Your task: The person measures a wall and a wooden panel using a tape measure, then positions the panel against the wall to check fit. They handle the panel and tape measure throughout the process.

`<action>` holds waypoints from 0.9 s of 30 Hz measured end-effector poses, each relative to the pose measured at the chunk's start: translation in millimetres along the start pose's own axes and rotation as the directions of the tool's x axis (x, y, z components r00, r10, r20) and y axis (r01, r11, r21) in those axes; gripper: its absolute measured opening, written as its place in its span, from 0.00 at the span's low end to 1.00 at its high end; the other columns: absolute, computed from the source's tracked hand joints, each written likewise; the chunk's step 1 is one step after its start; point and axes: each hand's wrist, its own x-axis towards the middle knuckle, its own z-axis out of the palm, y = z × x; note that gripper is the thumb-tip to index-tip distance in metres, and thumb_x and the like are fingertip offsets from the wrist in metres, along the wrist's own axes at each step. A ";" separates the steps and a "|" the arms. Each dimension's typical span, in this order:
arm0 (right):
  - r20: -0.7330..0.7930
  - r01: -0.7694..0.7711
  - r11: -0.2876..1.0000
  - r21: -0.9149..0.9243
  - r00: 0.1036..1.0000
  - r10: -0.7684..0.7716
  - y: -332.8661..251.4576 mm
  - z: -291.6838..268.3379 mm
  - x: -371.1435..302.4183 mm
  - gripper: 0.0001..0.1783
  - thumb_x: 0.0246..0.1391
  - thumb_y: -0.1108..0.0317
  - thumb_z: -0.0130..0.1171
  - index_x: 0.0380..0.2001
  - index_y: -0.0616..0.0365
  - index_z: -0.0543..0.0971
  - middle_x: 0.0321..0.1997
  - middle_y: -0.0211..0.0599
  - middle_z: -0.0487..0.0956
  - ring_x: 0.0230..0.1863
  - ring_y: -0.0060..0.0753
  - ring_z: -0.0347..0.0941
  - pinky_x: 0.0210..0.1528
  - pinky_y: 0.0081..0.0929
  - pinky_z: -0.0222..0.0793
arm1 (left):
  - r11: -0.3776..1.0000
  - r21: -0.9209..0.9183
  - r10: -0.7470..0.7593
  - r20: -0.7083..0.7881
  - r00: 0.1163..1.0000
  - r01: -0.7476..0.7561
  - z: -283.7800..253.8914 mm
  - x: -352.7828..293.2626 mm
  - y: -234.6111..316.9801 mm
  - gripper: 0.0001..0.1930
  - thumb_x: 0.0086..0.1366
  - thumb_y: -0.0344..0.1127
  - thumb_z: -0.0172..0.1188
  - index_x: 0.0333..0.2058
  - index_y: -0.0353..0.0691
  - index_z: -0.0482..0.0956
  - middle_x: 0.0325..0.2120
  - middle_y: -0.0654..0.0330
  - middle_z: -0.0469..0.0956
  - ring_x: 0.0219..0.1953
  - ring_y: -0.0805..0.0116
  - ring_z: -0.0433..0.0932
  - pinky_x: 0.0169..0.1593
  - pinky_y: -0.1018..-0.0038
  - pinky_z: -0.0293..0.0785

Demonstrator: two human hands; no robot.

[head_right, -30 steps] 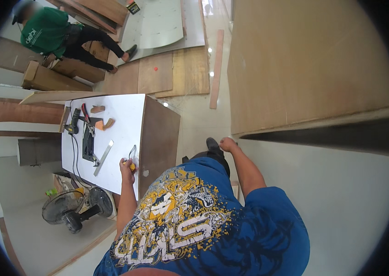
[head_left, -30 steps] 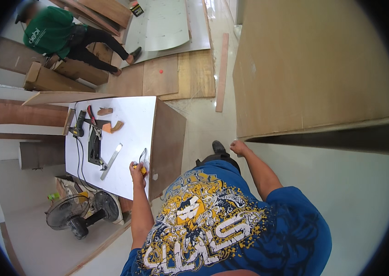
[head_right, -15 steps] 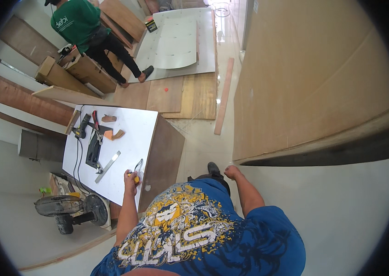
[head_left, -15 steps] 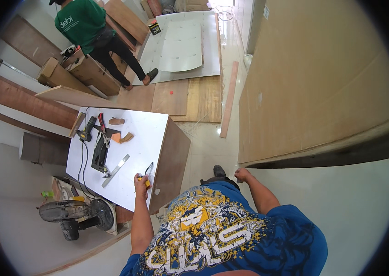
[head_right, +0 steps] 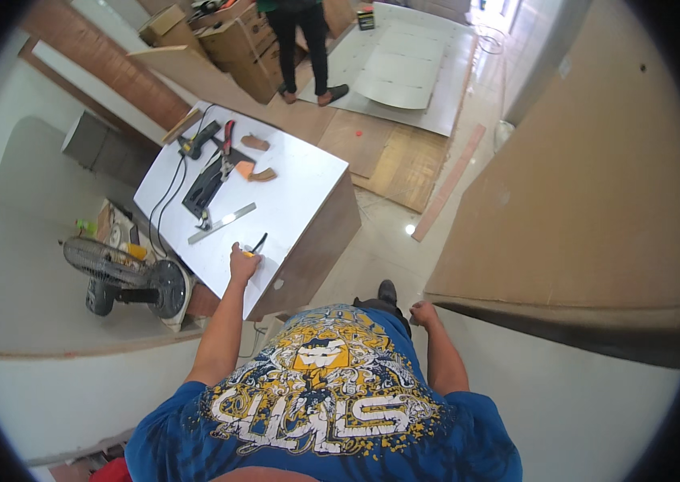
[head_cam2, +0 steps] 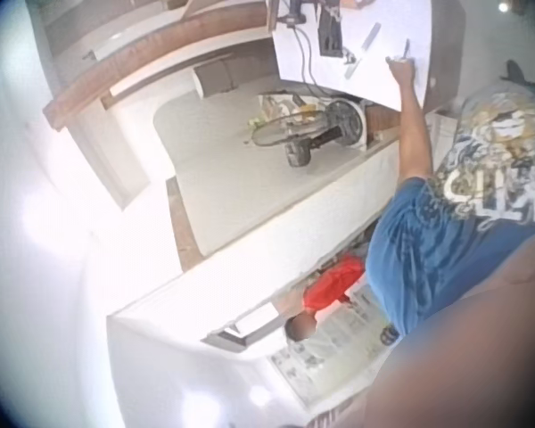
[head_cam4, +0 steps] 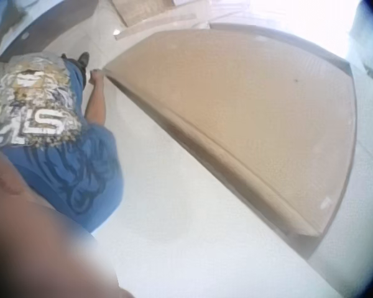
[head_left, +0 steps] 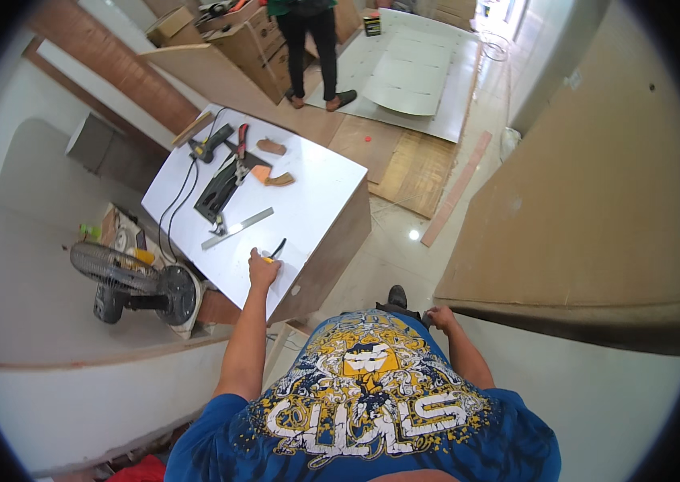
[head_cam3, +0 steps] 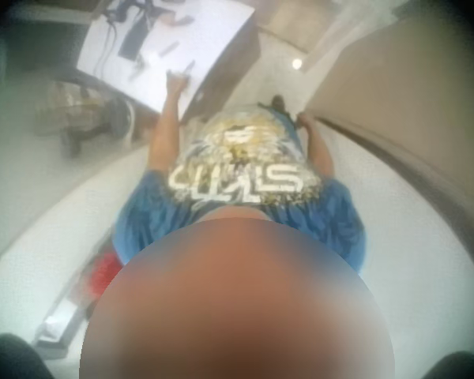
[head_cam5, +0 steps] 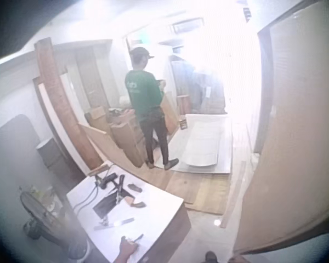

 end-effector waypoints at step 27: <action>0.171 0.183 0.967 -0.176 0.973 -0.153 -78.7 48.9 -29.1 0.15 0.56 0.64 0.58 0.43 0.61 0.81 0.34 0.41 0.83 0.29 0.32 0.76 0.29 0.31 0.71 | 0.963 0.240 -0.098 -0.118 0.988 0.124 -11.9 -86.1 -55.8 0.42 0.66 0.56 0.48 0.66 0.27 0.49 0.69 0.40 0.43 0.71 0.45 0.39 0.71 0.53 0.36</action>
